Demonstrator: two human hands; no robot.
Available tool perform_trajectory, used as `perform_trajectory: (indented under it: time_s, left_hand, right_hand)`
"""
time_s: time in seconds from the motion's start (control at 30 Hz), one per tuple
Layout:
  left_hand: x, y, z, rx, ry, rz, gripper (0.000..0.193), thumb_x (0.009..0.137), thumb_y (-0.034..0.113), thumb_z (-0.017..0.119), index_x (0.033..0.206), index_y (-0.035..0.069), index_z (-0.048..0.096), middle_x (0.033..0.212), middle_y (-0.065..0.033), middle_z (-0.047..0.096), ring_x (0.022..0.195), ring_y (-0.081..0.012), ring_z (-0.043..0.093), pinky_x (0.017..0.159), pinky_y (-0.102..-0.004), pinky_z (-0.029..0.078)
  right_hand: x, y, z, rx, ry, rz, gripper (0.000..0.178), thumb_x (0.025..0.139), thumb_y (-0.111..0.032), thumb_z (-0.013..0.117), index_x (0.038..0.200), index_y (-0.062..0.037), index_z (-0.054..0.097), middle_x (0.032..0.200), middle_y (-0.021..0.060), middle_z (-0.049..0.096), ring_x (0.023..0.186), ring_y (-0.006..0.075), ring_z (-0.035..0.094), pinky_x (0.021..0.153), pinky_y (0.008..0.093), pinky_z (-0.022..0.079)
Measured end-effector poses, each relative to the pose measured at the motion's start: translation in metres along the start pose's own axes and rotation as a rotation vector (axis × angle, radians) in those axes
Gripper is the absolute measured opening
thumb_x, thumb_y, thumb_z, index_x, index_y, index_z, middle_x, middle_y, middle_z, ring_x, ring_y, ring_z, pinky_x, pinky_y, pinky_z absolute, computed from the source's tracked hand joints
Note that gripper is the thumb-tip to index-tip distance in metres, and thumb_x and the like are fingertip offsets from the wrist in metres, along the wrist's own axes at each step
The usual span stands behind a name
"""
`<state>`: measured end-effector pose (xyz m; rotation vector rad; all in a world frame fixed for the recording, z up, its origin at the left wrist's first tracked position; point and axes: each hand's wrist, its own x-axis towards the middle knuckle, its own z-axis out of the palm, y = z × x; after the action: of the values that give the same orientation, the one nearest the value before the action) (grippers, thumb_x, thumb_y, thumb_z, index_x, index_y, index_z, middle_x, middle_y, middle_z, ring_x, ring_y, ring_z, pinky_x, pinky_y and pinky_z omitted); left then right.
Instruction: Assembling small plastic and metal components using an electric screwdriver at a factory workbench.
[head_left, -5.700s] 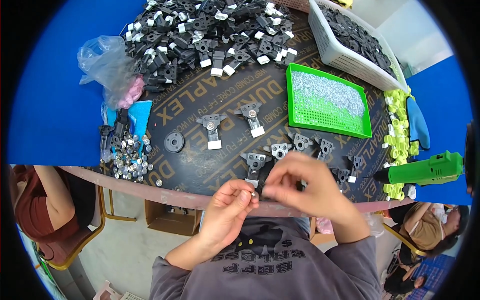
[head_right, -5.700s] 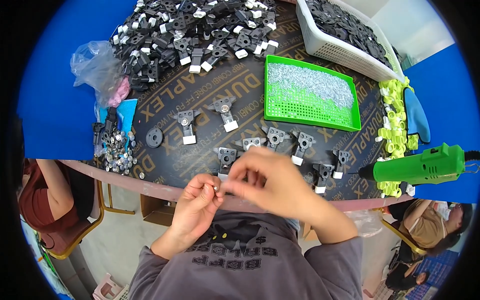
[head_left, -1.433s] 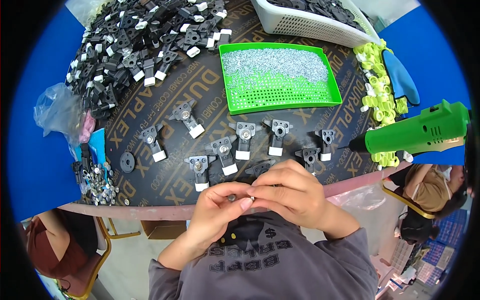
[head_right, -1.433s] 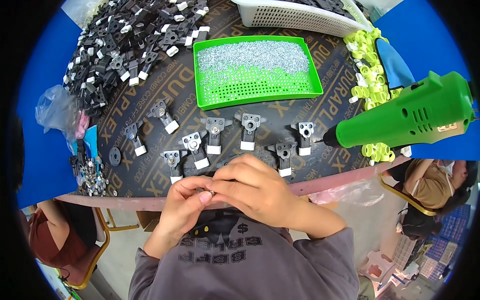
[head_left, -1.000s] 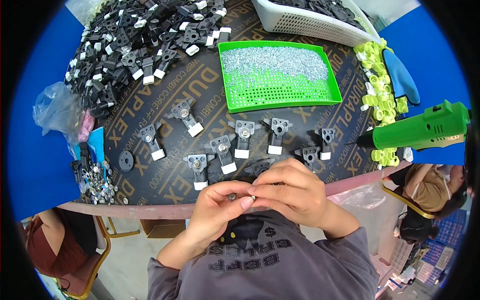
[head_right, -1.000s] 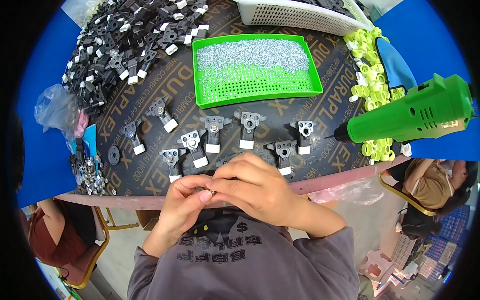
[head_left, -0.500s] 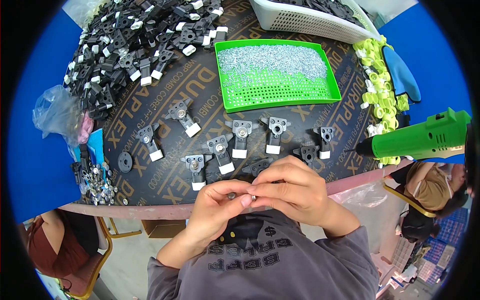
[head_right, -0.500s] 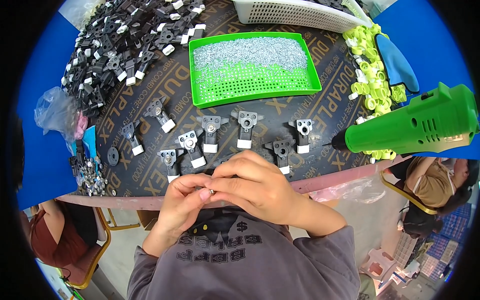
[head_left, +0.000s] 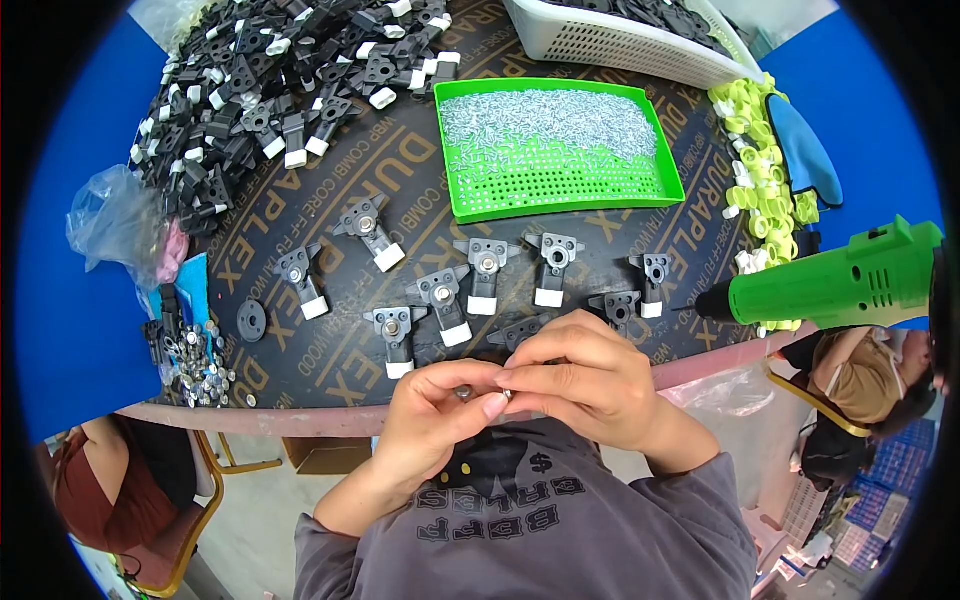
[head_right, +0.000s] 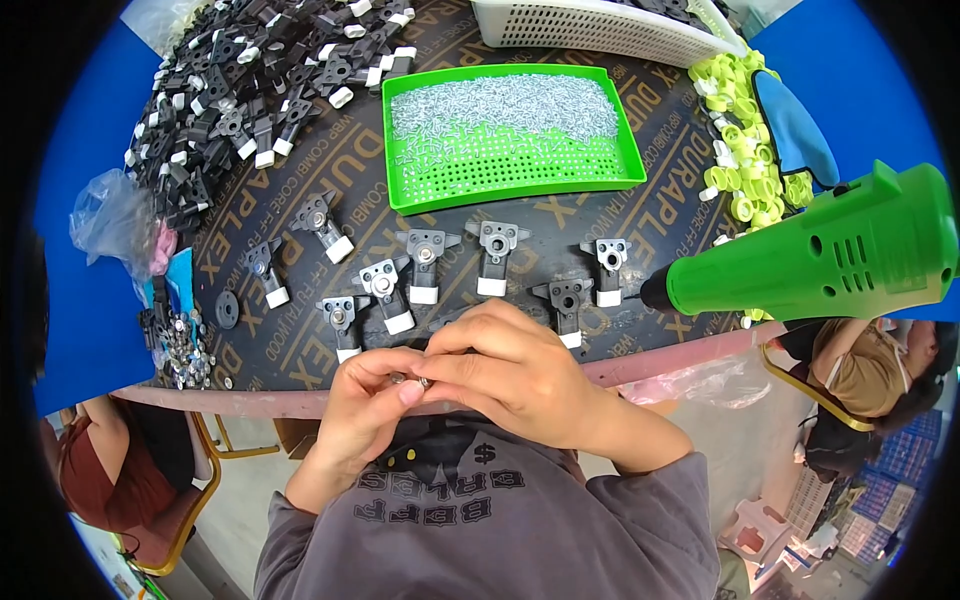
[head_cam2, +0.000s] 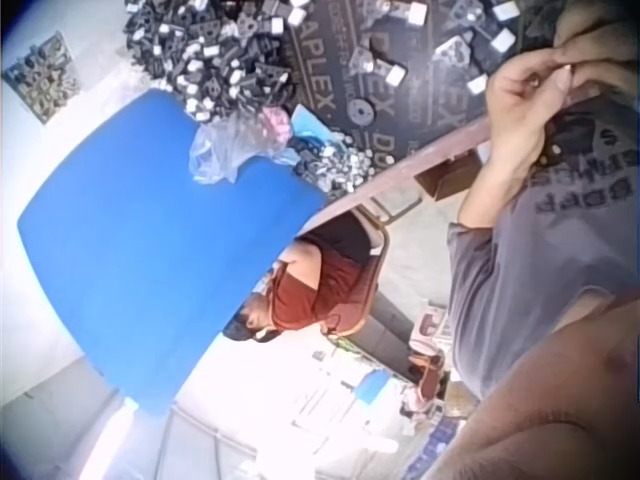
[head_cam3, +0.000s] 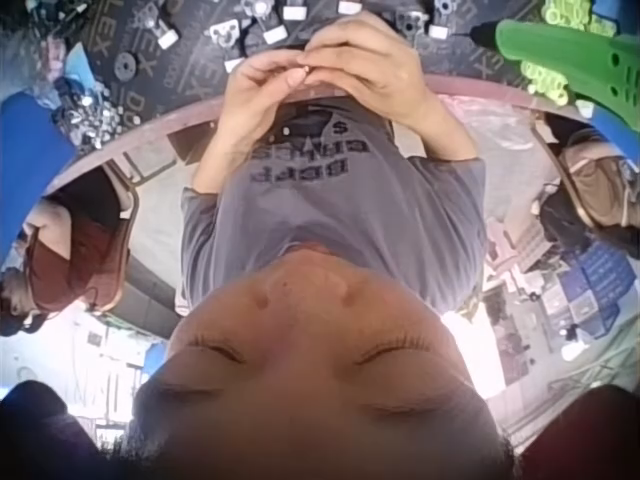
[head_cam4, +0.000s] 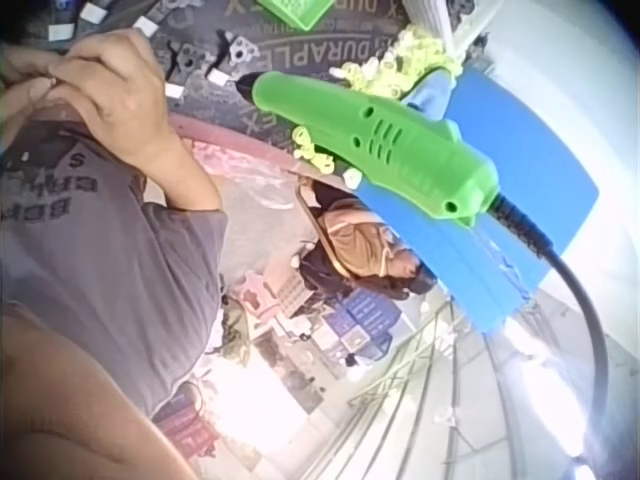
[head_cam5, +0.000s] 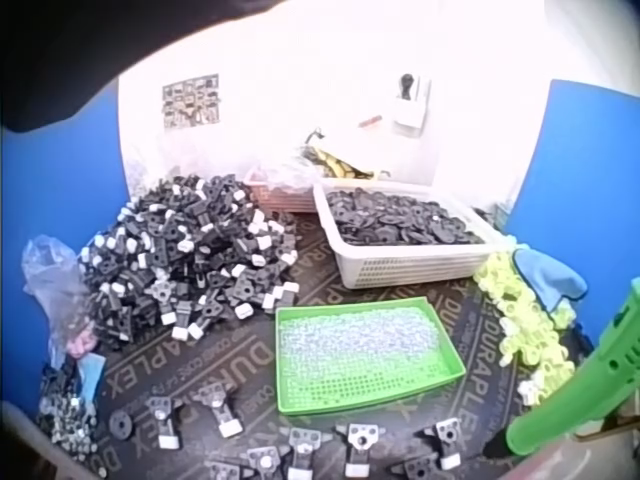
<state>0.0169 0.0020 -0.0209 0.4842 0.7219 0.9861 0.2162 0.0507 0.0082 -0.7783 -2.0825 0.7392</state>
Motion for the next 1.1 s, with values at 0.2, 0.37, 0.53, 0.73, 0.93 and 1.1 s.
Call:
perform_trajectory:
  time_s: [0.2, 0.37, 0.53, 0.73, 0.93, 1.1]
  left_hand:
    - [-0.001, 0.002, -0.001, 0.009, -0.016, -0.013, 0.022, 0.09, -0.001, 0.068, 0.112, -0.002, 0.068, 0.103, -0.0076, 0.069, 0.093, -0.0108, 0.064, 0.082, -0.0237, 0.053]
    - [-0.001, 0.001, -0.002, 0.019, -0.001, -0.015, 0.023, 0.09, -0.001, 0.068, 0.113, -0.002, 0.068, 0.102, -0.0077, 0.069, 0.092, -0.0109, 0.064, 0.083, -0.0243, 0.053]
    - [0.0, 0.0, -0.003, -0.055, -0.025, -0.057, 0.023, 0.091, 0.001, 0.067, 0.114, -0.003, 0.067, 0.106, -0.0109, 0.069, 0.096, -0.0164, 0.067, 0.088, -0.0309, 0.056]
    - [0.001, -0.002, -0.006, -0.137, -0.044, -0.133, 0.023, 0.093, 0.003, 0.065, 0.115, -0.004, 0.066, 0.111, -0.0141, 0.068, 0.099, -0.0225, 0.069, 0.092, -0.0369, 0.057]
    - [-0.001, -0.002, -0.002, -0.129, -0.076, -0.157, 0.023, 0.095, 0.004, 0.063, 0.116, -0.004, 0.065, 0.11, -0.0142, 0.068, 0.099, -0.0217, 0.068, 0.093, -0.0373, 0.057]
    - [0.001, -0.002, -0.002, -0.14, -0.099, -0.236, 0.024, 0.096, 0.006, 0.062, 0.117, -0.005, 0.065, 0.11, -0.0143, 0.068, 0.099, -0.0219, 0.068, 0.094, -0.0372, 0.057]
  right_hand:
    - [0.001, 0.001, 0.0, 0.015, -0.006, 0.0, 0.028, 0.07, -0.013, 0.084, 0.096, -0.0065, 0.075, 0.095, 0.0051, 0.068, 0.081, 0.0193, 0.063, 0.069, 0.0299, 0.051]
    - [0.001, 0.001, 0.0, 0.019, -0.012, 0.006, 0.028, 0.07, -0.013, 0.084, 0.096, -0.0063, 0.075, 0.095, 0.0052, 0.068, 0.081, 0.0194, 0.063, 0.069, 0.0297, 0.05]
    - [0.001, 0.003, -0.001, 0.09, -0.012, 0.043, 0.027, 0.069, -0.011, 0.085, 0.094, -0.0063, 0.075, 0.093, 0.0056, 0.07, 0.081, 0.0198, 0.064, 0.07, 0.0314, 0.05]
    - [0.015, 0.035, -0.016, -0.374, 0.133, 0.253, 0.023, 0.072, -0.01, 0.082, 0.093, -0.0078, 0.073, 0.092, 0.0064, 0.069, 0.085, 0.0258, 0.064, 0.072, 0.0338, 0.05]
    - [0.016, 0.047, -0.02, -0.543, 0.108, 0.314, 0.024, 0.074, -0.012, 0.08, 0.097, -0.0082, 0.073, 0.091, 0.0069, 0.066, 0.084, 0.0263, 0.062, 0.072, 0.0356, 0.05]
    - [0.007, 0.014, -0.03, -0.071, 0.013, 0.335, 0.024, 0.075, -0.01, 0.081, 0.098, -0.0081, 0.074, 0.096, 0.0067, 0.067, 0.087, 0.0226, 0.063, 0.072, 0.0324, 0.05]
